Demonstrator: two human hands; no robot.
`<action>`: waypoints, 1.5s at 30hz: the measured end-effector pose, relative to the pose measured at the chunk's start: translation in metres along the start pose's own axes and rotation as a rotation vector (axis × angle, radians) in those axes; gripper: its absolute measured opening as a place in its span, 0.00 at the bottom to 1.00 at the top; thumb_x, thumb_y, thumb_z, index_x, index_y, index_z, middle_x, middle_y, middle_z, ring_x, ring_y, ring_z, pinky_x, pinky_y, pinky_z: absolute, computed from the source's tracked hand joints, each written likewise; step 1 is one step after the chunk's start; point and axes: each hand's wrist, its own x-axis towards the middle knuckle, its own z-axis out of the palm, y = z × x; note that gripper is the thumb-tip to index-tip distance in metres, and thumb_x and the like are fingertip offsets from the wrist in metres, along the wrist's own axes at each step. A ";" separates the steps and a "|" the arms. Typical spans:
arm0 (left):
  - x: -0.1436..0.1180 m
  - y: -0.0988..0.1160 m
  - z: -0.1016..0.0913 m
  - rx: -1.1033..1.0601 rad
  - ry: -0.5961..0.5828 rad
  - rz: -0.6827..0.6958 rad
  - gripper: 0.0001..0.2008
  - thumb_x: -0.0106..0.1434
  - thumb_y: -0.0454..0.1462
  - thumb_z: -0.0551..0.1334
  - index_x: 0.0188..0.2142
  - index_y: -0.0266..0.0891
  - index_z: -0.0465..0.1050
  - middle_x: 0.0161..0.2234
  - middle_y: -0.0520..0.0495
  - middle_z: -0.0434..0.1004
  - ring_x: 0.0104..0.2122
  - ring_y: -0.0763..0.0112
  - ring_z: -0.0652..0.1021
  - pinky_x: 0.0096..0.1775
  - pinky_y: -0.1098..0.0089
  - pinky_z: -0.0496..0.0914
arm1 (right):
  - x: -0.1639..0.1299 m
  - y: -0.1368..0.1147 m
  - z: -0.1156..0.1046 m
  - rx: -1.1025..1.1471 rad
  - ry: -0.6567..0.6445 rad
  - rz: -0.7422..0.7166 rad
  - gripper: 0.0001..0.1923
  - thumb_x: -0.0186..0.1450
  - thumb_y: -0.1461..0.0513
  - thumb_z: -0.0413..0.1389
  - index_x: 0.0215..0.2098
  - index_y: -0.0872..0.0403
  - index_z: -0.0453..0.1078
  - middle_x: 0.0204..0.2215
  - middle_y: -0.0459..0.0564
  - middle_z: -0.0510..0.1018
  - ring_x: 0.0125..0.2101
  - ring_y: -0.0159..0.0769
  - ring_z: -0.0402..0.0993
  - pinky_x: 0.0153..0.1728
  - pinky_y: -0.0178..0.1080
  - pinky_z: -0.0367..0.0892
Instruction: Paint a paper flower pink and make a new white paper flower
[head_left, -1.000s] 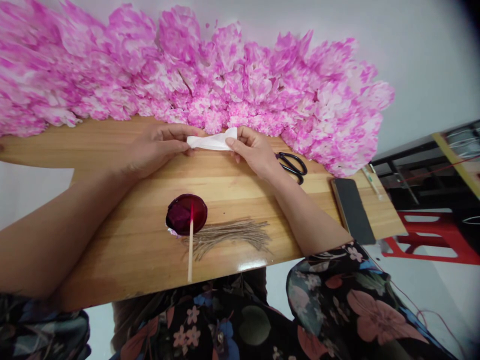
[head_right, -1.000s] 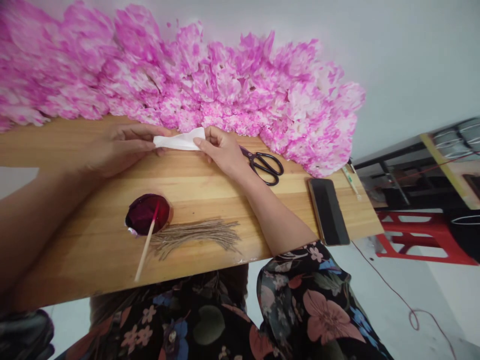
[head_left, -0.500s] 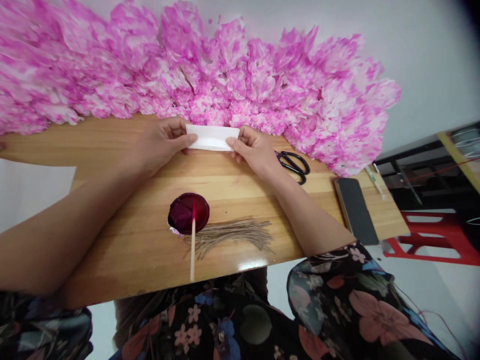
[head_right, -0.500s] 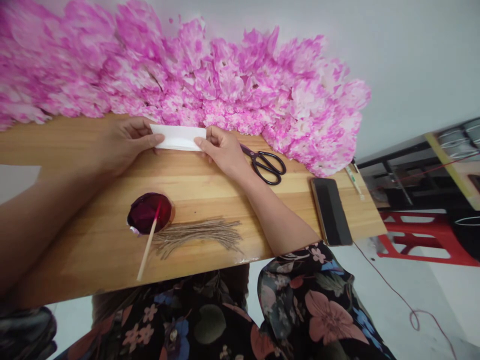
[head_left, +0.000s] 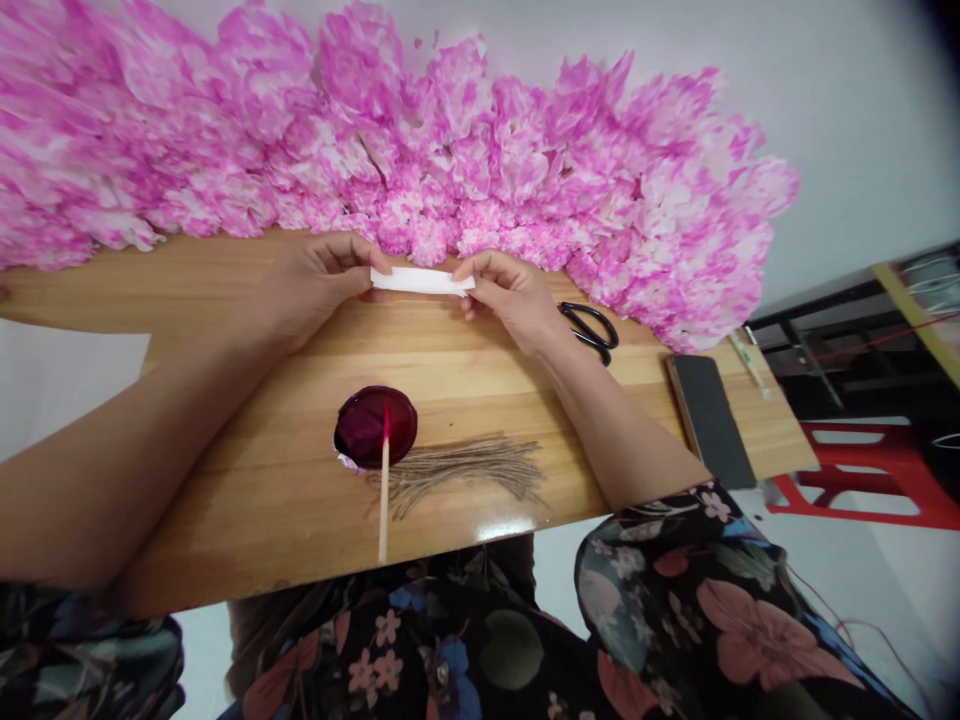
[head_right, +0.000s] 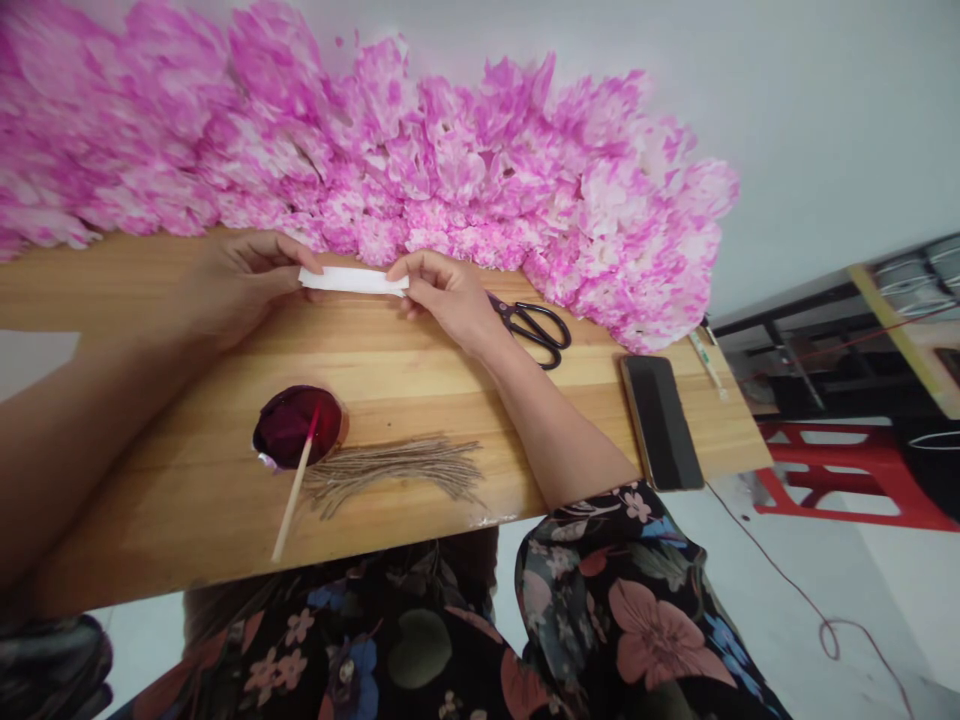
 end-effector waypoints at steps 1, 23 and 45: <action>0.000 0.000 0.000 0.005 0.011 -0.009 0.05 0.59 0.32 0.67 0.35 0.41 0.78 0.28 0.55 0.78 0.31 0.73 0.74 0.40 0.66 0.67 | 0.000 -0.001 0.000 0.006 0.000 0.006 0.08 0.69 0.55 0.64 0.39 0.52 0.76 0.27 0.41 0.77 0.27 0.26 0.75 0.33 0.32 0.76; 0.001 -0.006 -0.006 0.563 -0.079 0.119 0.11 0.65 0.43 0.67 0.42 0.41 0.83 0.35 0.48 0.82 0.36 0.62 0.78 0.43 0.65 0.70 | -0.004 0.001 -0.001 -0.446 -0.060 -0.141 0.07 0.67 0.60 0.66 0.44 0.53 0.80 0.33 0.46 0.83 0.35 0.37 0.75 0.41 0.40 0.69; -0.005 -0.002 0.005 0.986 -0.219 0.333 0.15 0.71 0.44 0.58 0.42 0.42 0.82 0.38 0.44 0.83 0.41 0.58 0.78 0.46 0.61 0.70 | -0.010 -0.005 0.006 -0.753 -0.120 -0.321 0.02 0.69 0.62 0.60 0.39 0.52 0.76 0.36 0.49 0.80 0.37 0.38 0.70 0.42 0.41 0.63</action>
